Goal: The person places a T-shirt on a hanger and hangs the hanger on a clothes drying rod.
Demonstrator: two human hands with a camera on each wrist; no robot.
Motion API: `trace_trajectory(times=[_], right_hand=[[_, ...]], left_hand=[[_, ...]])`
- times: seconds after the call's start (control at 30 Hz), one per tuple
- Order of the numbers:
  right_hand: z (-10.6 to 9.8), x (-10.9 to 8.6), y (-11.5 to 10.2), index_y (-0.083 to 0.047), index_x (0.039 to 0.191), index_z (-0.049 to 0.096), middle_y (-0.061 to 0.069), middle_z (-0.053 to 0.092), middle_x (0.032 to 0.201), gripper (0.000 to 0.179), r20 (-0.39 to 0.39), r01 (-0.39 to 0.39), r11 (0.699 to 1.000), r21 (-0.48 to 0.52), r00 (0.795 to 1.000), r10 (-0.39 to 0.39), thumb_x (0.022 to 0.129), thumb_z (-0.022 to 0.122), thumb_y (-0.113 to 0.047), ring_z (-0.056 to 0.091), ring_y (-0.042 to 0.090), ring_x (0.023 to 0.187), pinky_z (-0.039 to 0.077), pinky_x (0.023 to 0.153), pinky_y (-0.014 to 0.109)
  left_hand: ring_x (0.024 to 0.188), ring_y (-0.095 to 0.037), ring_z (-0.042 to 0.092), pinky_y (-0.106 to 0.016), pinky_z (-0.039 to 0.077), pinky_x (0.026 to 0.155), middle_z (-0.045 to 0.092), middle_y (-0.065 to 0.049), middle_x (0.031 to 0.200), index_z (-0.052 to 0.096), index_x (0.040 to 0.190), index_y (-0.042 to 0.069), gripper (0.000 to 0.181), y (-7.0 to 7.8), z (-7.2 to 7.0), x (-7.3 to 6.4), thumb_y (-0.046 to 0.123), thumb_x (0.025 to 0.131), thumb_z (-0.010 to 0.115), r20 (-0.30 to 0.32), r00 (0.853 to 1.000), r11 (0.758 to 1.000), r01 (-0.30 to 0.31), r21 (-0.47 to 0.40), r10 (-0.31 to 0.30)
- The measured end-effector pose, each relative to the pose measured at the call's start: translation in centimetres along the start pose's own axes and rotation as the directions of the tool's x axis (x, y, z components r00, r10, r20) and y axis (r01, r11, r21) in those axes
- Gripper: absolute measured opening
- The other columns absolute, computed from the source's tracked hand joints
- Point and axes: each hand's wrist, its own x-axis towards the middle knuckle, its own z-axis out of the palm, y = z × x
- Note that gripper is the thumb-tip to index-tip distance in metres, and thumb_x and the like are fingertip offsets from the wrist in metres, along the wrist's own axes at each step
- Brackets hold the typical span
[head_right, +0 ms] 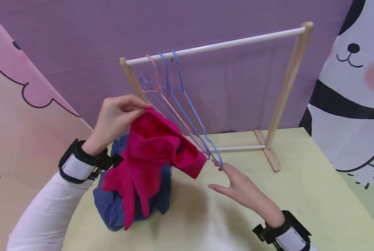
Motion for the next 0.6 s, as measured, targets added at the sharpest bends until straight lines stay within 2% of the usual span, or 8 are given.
trace_trajectory(times=[0.07, 0.13, 0.23, 0.3, 0.37, 0.47, 0.6], right_hand=[[0.0, 0.5, -0.6, -0.021, 0.131, 0.035, 0.005, 0.059, 0.108, 0.069, -0.021, 0.023, 1.000, 0.021, 1.000, -0.022, 0.072, 0.072, -0.023, 0.053, 0.019, 0.096, 0.047, 0.077, 0.049], [0.0, 0.9, -1.2, -0.018, 0.127, 0.040, 0.006, 0.061, 0.106, 0.065, -0.051, 0.030, 0.999, 0.041, 0.998, -0.028, 0.071, 0.072, -0.018, 0.053, 0.019, 0.096, 0.048, 0.076, 0.049], [-0.3, 0.9, -1.7, -0.008, 0.112, 0.053, 0.008, 0.063, 0.097, 0.043, -0.118, -0.002, 0.996, 0.086, 0.993, 0.012, 0.072, 0.068, -0.004, 0.056, 0.016, 0.090, 0.051, 0.069, 0.040], [-0.6, 0.7, -1.8, -0.002, 0.100, 0.057, 0.009, 0.063, 0.090, 0.027, -0.129, -0.035, 0.984, 0.174, 0.990, 0.058, 0.074, 0.062, 0.004, 0.057, 0.014, 0.082, 0.052, 0.063, 0.031], [-0.9, 0.5, -1.5, 0.002, 0.095, 0.057, 0.005, 0.062, 0.085, 0.019, -0.094, -0.059, 0.960, 0.272, 0.992, 0.088, 0.077, 0.055, 0.009, 0.057, 0.012, 0.075, 0.050, 0.059, 0.025], [-1.1, -0.2, -0.8, 0.002, 0.092, 0.057, -0.002, 0.059, 0.080, 0.014, 0.011, -0.103, 0.924, 0.369, 0.994, 0.106, 0.080, 0.051, 0.008, 0.054, 0.011, 0.066, 0.048, 0.056, 0.022], [-1.0, -1.3, 0.2, -0.004, 0.090, 0.059, -0.006, 0.058, 0.075, 0.012, 0.103, -0.151, 0.917, 0.368, 0.987, 0.122, 0.083, 0.052, 0.002, 0.050, 0.010, 0.063, 0.044, 0.052, 0.024]], left_hand=[[0.070, -0.008, 0.061, -0.023, 0.052, 0.062, 0.067, -0.013, 0.084, 0.065, 0.085, 0.002, 0.009, 0.6, 0.5, 0.3, -0.001, 0.078, 0.061, 0.029, 1.000, 0.999, -0.007, -0.048, 0.009], [0.069, -0.009, 0.062, -0.026, 0.053, 0.061, 0.066, -0.013, 0.084, 0.065, 0.085, 0.002, 0.009, 1.0, 1.0, 0.3, -0.002, 0.078, 0.061, 0.063, 0.998, 0.996, -0.003, -0.084, 0.009], [0.067, -0.009, 0.061, -0.029, 0.053, 0.060, 0.066, -0.013, 0.085, 0.064, 0.086, 0.002, 0.010, 0.7, 1.9, -0.2, -0.003, 0.079, 0.060, 0.124, 0.992, 0.992, 0.029, -0.119, -0.015], [0.067, -0.009, 0.061, -0.031, 0.053, 0.059, 0.066, -0.012, 0.085, 0.064, 0.086, 0.004, 0.010, 0.2, 2.6, -0.9, -0.002, 0.079, 0.059, 0.158, 0.987, 0.991, 0.061, -0.118, -0.041], [0.069, -0.008, 0.060, -0.032, 0.053, 0.060, 0.066, -0.011, 0.085, 0.065, 0.085, 0.005, 0.011, -0.7, 3.2, -1.8, -0.002, 0.079, 0.059, 0.182, 0.980, 0.989, 0.097, -0.116, -0.075], [0.068, -0.008, 0.060, -0.031, 0.050, 0.059, 0.067, -0.008, 0.084, 0.065, 0.084, 0.009, 0.011, -2.1, 4.1, -3.7, 0.000, 0.079, 0.060, 0.205, 0.968, 0.981, 0.165, -0.098, -0.142], [0.066, -0.009, 0.059, -0.030, 0.048, 0.058, 0.066, -0.008, 0.084, 0.066, 0.085, 0.010, 0.010, -3.8, 5.5, -6.5, 0.003, 0.079, 0.062, 0.227, 0.941, 0.958, 0.274, -0.086, -0.249]])
